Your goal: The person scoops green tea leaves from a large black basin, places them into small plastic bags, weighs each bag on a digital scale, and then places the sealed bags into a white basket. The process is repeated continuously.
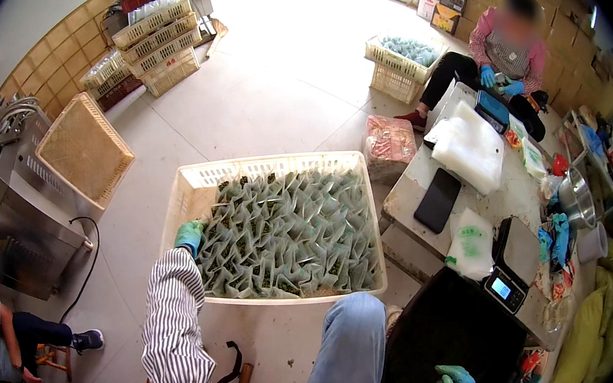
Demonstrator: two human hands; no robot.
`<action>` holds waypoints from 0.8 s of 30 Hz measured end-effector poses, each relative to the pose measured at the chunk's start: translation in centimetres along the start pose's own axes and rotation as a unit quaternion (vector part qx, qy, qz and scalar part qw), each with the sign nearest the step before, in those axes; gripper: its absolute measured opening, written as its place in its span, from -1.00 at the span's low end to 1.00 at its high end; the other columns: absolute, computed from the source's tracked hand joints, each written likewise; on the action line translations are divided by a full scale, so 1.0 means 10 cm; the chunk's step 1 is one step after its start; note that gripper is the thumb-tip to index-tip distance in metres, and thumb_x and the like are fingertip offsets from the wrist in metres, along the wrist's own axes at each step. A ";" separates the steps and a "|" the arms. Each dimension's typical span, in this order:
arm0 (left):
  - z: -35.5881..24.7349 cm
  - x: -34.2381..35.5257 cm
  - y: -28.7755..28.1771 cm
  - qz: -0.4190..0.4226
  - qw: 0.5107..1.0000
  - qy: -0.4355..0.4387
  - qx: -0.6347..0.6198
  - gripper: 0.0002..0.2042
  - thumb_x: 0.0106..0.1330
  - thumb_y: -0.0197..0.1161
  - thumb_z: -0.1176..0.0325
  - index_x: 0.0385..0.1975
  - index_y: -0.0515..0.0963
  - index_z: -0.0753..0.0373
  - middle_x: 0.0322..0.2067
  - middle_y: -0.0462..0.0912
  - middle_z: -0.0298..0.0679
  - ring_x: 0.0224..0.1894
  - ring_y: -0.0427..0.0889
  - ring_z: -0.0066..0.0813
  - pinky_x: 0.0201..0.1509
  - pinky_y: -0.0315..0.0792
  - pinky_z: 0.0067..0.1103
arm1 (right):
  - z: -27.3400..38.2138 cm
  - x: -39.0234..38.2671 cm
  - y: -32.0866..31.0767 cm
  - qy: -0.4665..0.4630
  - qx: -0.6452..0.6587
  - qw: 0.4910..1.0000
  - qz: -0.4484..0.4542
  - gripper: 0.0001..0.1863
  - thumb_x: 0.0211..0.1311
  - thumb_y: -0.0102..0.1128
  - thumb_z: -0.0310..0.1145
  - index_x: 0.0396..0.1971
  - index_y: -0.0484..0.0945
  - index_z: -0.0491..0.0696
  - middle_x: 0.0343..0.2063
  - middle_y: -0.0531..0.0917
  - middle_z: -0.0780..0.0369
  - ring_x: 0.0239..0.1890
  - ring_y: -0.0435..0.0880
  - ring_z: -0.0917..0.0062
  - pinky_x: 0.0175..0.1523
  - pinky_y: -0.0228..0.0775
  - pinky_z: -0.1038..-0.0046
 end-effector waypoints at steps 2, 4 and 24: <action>0.09 0.04 0.00 0.041 0.997 -0.015 -0.066 -0.66 0.51 0.10 0.12 0.05 0.66 0.18 -0.20 0.76 -0.10 -0.19 0.67 -0.31 0.03 0.47 -0.45 | -0.01 0.03 0.10 -0.020 -0.004 1.000 0.009 -0.78 0.37 0.12 -0.54 -0.07 0.68 -0.12 -0.17 0.71 0.17 -0.26 0.66 0.49 -0.09 0.54 0.47; 0.07 0.07 0.00 0.061 0.986 -0.016 -0.155 -0.60 0.53 0.09 0.06 0.06 0.65 0.24 -0.16 0.76 -0.16 -0.15 0.64 -0.36 0.07 0.43 -0.47 | -0.02 0.09 0.20 -0.040 -0.005 0.999 0.014 -0.78 0.37 0.12 -0.54 -0.08 0.68 -0.12 -0.18 0.72 0.16 -0.24 0.68 0.46 -0.08 0.55 0.47; -5.64 -3.86 2.16 0.025 0.760 0.649 0.009 -0.65 0.04 0.49 0.21 -0.21 0.66 0.24 -0.35 0.62 -0.16 -0.27 0.65 -0.12 -0.16 0.55 -0.29 | -0.48 -0.46 0.47 0.033 -0.012 0.999 -0.014 -0.74 0.40 0.18 -0.17 -0.06 0.72 0.10 -0.17 0.72 0.25 -0.18 0.71 0.31 -0.17 0.55 0.34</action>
Point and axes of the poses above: each hand's wrist, its own x-axis towards the middle knuckle, its own y-axis out of the palm, z = x × y, the point moved 4 cm from there along x, towards the middle knuckle
